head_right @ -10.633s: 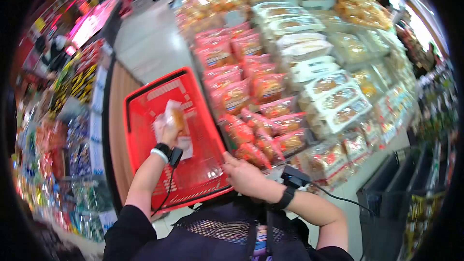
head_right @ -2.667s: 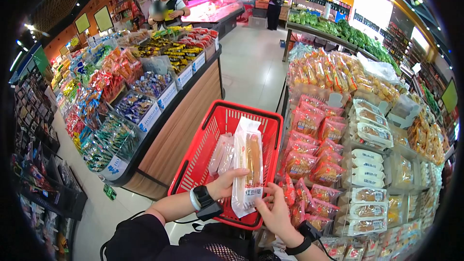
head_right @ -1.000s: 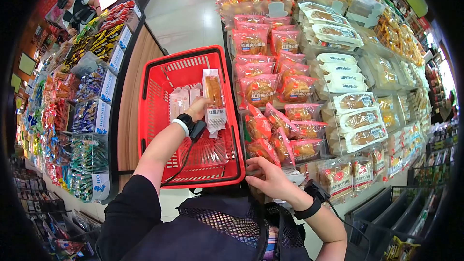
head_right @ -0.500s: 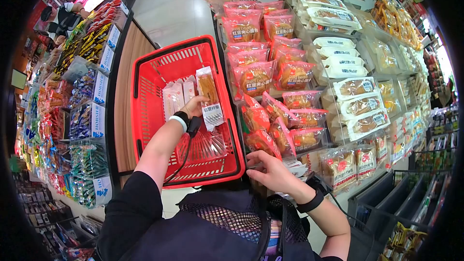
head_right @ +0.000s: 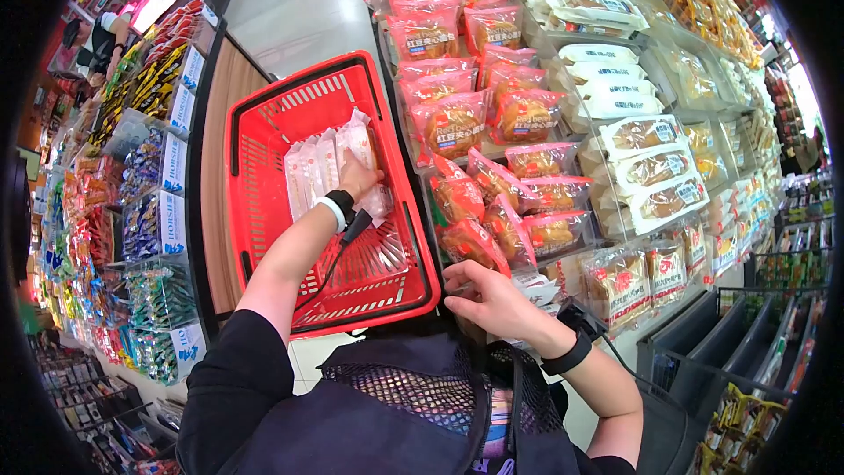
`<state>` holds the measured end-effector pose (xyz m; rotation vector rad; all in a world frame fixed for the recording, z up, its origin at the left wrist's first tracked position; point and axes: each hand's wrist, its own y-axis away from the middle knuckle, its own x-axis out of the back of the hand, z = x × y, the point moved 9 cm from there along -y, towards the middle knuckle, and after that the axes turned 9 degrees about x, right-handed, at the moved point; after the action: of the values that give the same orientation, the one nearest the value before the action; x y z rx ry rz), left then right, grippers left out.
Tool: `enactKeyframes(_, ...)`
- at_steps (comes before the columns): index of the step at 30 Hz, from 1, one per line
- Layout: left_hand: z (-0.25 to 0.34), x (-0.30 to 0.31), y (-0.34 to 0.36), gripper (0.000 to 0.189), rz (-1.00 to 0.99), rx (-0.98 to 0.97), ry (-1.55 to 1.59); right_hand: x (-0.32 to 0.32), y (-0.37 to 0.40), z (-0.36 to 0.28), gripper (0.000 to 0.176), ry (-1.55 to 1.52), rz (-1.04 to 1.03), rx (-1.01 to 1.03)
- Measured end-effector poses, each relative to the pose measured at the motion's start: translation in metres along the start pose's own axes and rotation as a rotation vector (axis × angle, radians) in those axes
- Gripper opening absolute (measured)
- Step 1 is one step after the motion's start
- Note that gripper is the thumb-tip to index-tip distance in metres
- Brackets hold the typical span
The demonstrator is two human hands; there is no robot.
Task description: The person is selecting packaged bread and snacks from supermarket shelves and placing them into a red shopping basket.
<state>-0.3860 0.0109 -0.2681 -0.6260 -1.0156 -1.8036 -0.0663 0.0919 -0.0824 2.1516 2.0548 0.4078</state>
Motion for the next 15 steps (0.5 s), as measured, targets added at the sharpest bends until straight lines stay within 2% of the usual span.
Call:
enactKeyframes(1, 0.002, -0.007, 0.0, 0.116, -0.076, 0.037, -0.022, 0.0, 0.0, -0.002, 0.038, 0.007, -0.007, 0.029)
enactKeyframes(6, 0.005, -0.006, -0.003, 0.114, -0.105, 0.008, -0.022, 0.006, 0.009, -0.013, 0.037, -0.024, 0.004, 0.0)
enactKeyframes(8, -0.003, 0.002, -0.019, 0.116, -0.127, -0.05, 0.283, 0.011, 0.011, -0.01, 0.036, -0.059, 0.046, -0.016)
enactKeyframes(9, -0.007, 0.004, -0.022, 0.112, -0.174, 0.029, 0.419, 0.012, 0.013, -0.008, 0.036, -0.094, 0.05, -0.037)
enactKeyframes(10, -0.008, 0.01, -0.022, 0.112, -0.171, 0.032, 0.414, 0.012, 0.013, -0.009, 0.036, -0.099, 0.047, -0.036)
enactKeyframes(12, -0.012, 0.002, -0.011, 0.107, -0.466, 0.234, 0.694, 0.012, 0.014, -0.007, 0.036, -0.105, 0.049, -0.083)
enactKeyframes(13, -0.01, 0.007, -0.007, 0.107, -0.466, 0.237, 0.69, 0.011, 0.013, -0.004, 0.036, -0.109, 0.048, -0.085)
enactKeyframes(15, -0.003, 0.011, -0.001, 0.094, -0.493, 0.227, 0.776, 0.01, 0.01, -0.004, 0.034, -0.06, 0.03, -0.015)
